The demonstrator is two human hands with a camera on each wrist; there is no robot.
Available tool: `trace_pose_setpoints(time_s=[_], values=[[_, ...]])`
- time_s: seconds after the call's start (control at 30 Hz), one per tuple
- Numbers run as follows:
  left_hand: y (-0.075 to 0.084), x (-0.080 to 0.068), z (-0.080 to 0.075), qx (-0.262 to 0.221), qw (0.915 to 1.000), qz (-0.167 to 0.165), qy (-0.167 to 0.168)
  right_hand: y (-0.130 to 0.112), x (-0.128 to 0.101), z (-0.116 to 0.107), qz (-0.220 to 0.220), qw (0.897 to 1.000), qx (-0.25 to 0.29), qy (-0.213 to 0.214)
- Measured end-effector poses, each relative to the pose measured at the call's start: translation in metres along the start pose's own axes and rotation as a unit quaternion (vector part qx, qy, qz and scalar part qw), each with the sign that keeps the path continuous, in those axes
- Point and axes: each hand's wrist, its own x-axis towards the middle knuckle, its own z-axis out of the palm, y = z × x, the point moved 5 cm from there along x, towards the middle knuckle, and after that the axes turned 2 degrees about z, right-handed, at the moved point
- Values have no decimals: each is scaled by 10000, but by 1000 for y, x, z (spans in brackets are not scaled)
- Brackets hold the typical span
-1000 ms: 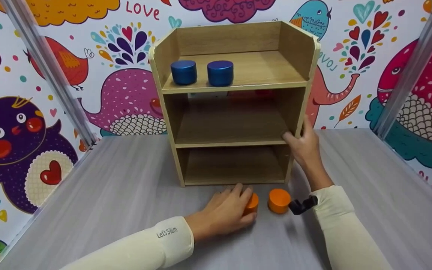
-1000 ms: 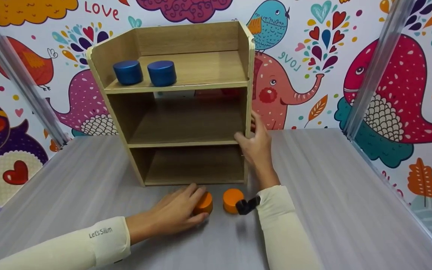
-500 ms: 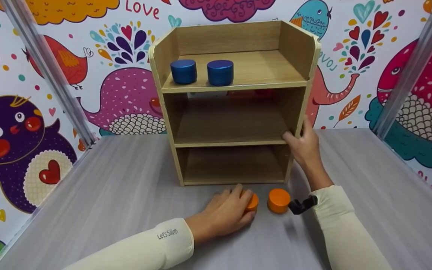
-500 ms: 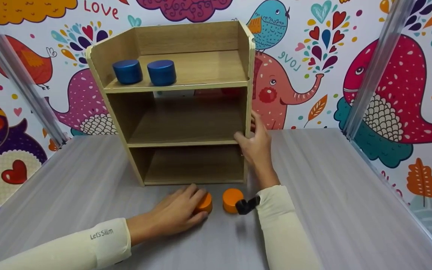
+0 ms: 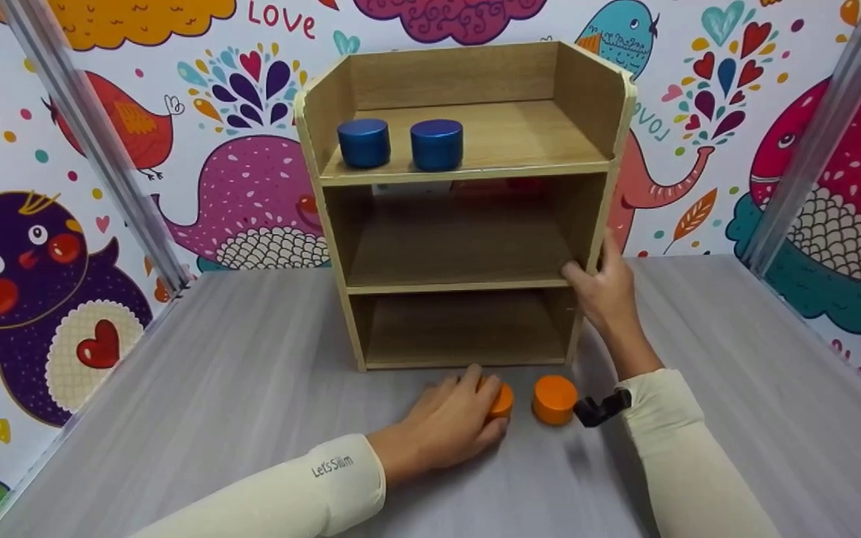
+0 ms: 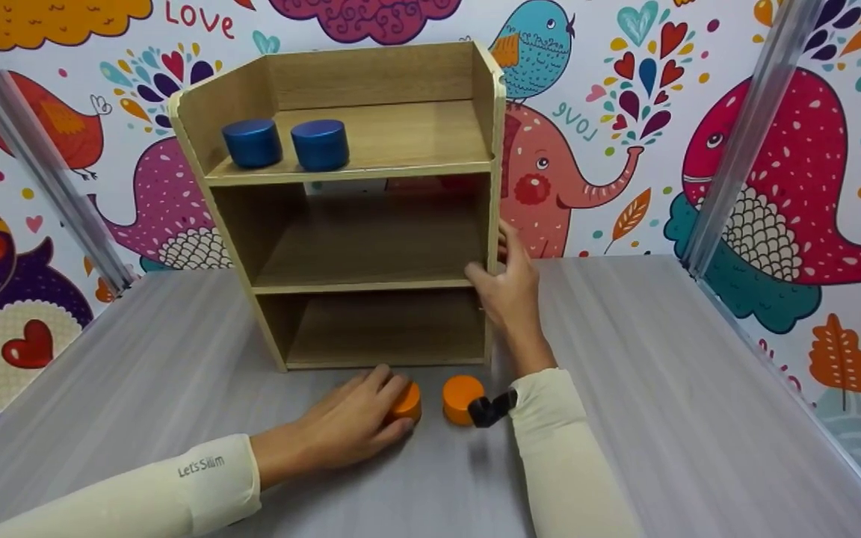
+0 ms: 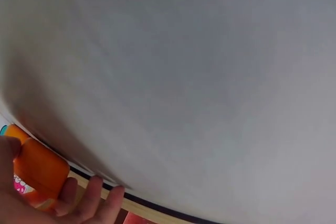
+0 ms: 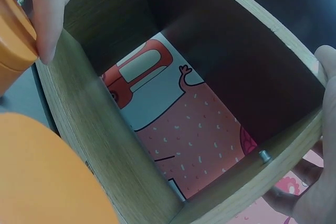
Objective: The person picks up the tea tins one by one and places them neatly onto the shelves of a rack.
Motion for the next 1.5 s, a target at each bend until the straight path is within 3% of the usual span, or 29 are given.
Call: trace_pose_setpoints(time_s=[0.6,1.1,1.5], values=[[-3,4,-19,-435,9979,-55,469,-1,-1,0,131,9999,-78,83],[1,11,-68,-381,9806,369,1889,-1,-1,0,-3,10000,55,49],[-4,13,-87,-504,9765,300,2074,-1,0,1,-5,10000,-15,58]])
